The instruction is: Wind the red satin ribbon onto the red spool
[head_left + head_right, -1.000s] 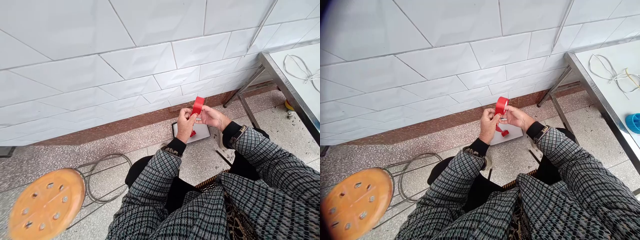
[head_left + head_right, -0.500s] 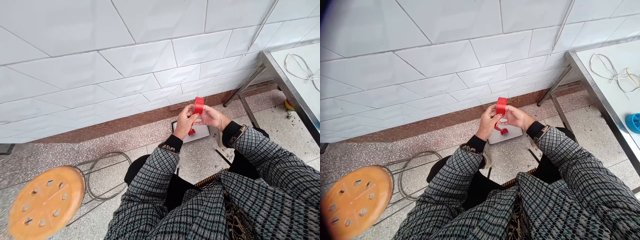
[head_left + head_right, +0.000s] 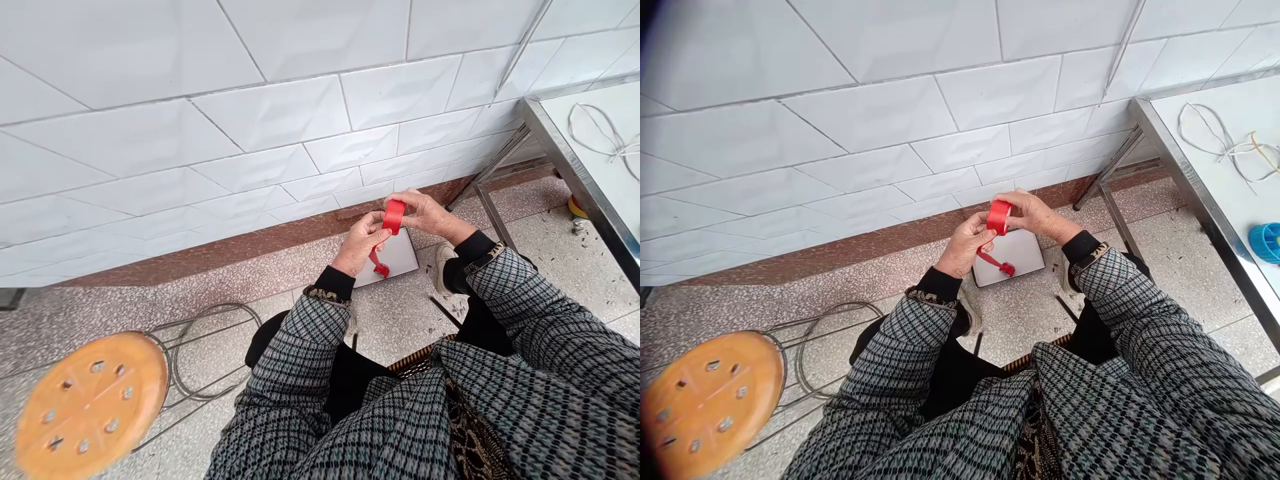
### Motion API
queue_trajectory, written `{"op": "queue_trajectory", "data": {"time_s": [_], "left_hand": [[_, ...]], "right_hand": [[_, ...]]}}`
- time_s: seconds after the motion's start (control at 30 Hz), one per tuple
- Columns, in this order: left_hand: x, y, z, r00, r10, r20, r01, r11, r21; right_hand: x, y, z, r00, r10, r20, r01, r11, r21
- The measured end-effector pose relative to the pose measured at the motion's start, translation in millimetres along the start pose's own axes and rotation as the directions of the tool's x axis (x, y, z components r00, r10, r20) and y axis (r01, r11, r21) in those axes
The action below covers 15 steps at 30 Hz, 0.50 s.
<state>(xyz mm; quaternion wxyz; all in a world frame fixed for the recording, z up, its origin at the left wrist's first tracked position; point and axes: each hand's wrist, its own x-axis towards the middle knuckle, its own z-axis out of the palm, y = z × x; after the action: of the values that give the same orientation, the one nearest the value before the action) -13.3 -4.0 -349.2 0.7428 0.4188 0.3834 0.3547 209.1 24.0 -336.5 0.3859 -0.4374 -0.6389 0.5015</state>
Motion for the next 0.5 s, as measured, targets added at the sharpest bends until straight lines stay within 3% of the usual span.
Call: {"op": "queue_trajectory", "data": {"time_s": [0.07,0.23,0.5], "left_hand": [[-2,4,4.4,0.998,0.055,-0.015,-0.055,0.998,-0.010],[-9,15,19.9,0.978,0.169,-0.121,-0.171,0.985,-0.006],[-10,14,28.4,0.956,0.207,-0.206,-0.214,0.977,-0.013]], "right_hand": [[-3,-3,1,1.000,0.005,-0.029,-0.004,1.000,0.012],[-6,-8,7,0.994,0.091,-0.065,-0.073,0.969,0.236],[-4,-14,8,0.981,0.106,-0.160,-0.052,0.948,0.314]]}}
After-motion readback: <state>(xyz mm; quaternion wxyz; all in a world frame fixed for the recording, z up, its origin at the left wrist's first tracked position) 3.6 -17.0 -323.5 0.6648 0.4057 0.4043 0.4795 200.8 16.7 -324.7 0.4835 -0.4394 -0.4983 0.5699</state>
